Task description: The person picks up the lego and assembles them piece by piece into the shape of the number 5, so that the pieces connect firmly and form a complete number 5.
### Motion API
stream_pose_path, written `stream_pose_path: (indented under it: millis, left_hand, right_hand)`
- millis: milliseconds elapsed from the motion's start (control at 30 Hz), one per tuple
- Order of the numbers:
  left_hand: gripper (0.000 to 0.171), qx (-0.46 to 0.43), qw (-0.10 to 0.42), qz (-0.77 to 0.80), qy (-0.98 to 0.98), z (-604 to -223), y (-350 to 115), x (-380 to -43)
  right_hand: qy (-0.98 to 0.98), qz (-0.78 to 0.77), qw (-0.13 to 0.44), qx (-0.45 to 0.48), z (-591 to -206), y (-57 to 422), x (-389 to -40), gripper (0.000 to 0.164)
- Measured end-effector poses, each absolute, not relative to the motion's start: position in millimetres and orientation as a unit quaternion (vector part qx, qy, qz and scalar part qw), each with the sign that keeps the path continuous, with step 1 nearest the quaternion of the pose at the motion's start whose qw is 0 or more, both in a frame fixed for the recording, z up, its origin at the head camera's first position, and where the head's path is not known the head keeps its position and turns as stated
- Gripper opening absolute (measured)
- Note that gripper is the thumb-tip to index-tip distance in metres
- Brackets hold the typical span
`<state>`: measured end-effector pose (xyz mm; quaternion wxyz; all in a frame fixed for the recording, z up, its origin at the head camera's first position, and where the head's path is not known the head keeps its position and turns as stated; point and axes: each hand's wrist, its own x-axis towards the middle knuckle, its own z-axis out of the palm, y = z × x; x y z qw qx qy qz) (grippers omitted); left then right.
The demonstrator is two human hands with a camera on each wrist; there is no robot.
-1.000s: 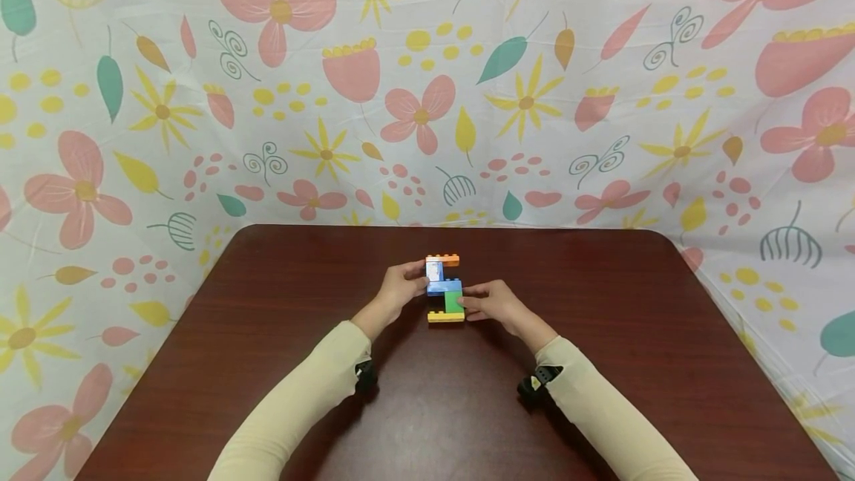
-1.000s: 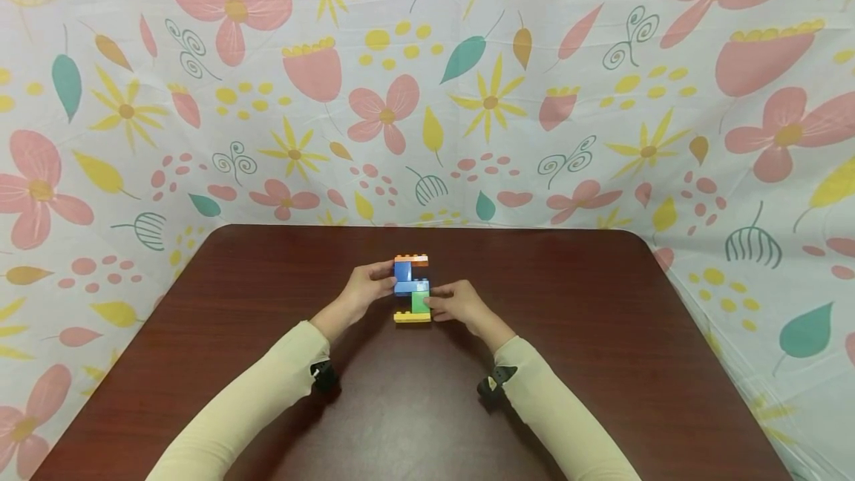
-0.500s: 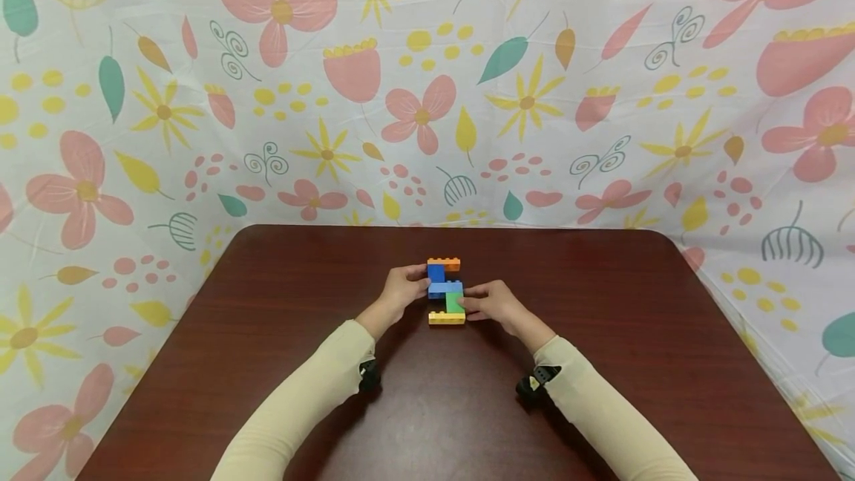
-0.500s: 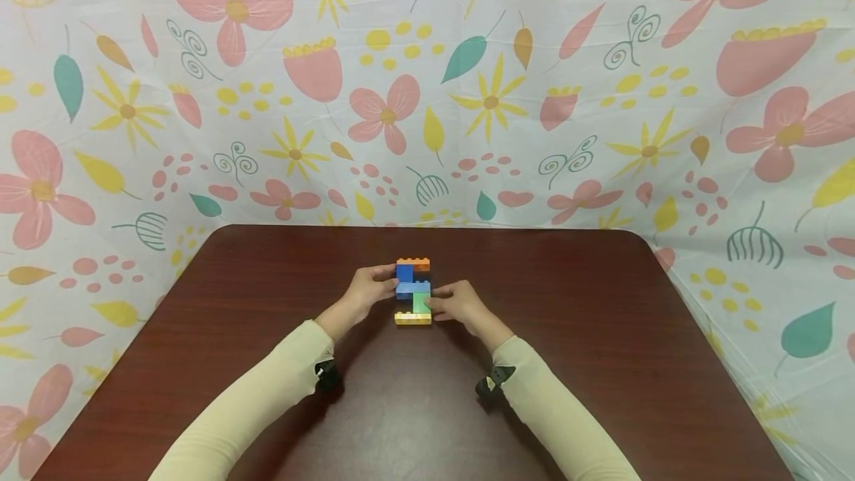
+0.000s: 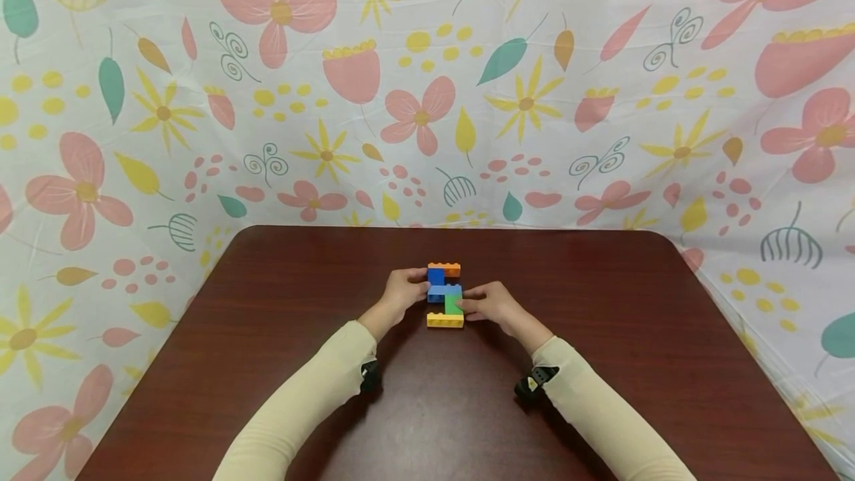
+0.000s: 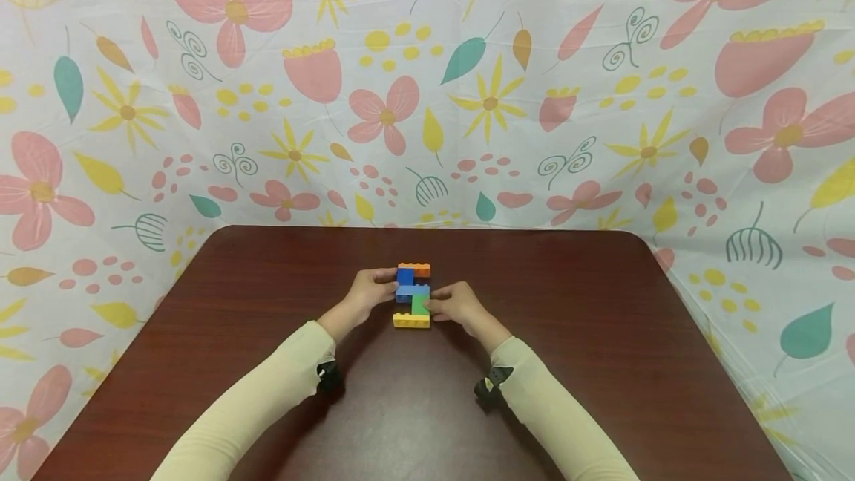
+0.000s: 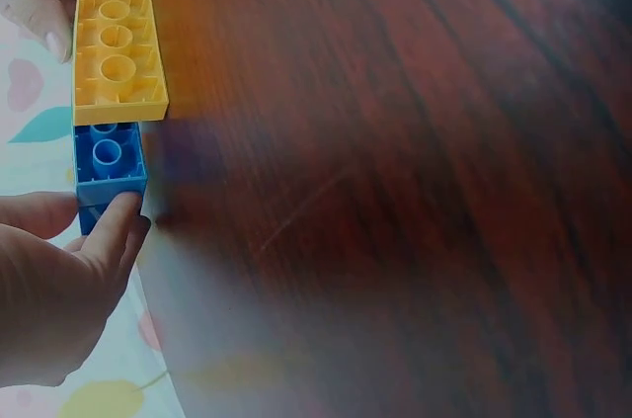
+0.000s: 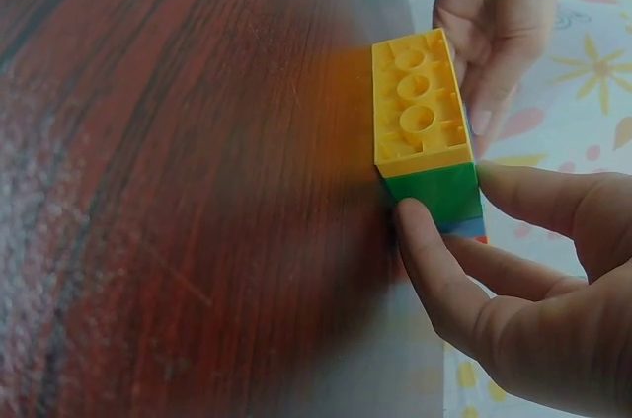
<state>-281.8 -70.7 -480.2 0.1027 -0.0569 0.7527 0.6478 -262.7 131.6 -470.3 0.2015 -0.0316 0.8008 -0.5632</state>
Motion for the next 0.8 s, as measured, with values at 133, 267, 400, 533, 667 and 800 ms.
stream_pose_path:
  millis: [133,267,400,533,667,800]
  left_hand:
    - [0.039,-0.055,0.104,0.648,0.752,-481.4,-69.4,-281.7]
    - [0.038,-0.052,0.099,0.648,0.753,-482.7,-68.0,-281.2]
    - [0.037,-0.05,0.096,0.649,0.753,-484.6,-67.2,-280.7]
    - [0.037,-0.045,0.093,0.647,0.756,-486.3,-66.8,-279.4]
    - [0.037,-0.043,0.092,0.644,0.758,-485.8,-67.1,-278.0]
    - [0.037,-0.041,0.09,0.642,0.76,-485.3,-67.1,-279.2]
  right_hand:
    - [0.8,-0.564,0.201,-0.028,-470.7,132.2,-262.1,0.046]
    - [0.802,-0.563,0.198,-0.027,-471.6,132.7,-262.6,0.045]
    - [0.803,-0.561,0.198,-0.025,-473.1,132.9,-263.3,0.044]
    - [0.804,-0.56,0.199,-0.024,-473.5,132.6,-262.7,0.043]
    - [0.807,-0.556,0.197,-0.026,-472.4,131.9,-262.5,0.042]
    - [0.807,-0.556,0.196,-0.026,-472.3,132.0,-263.6,0.042]
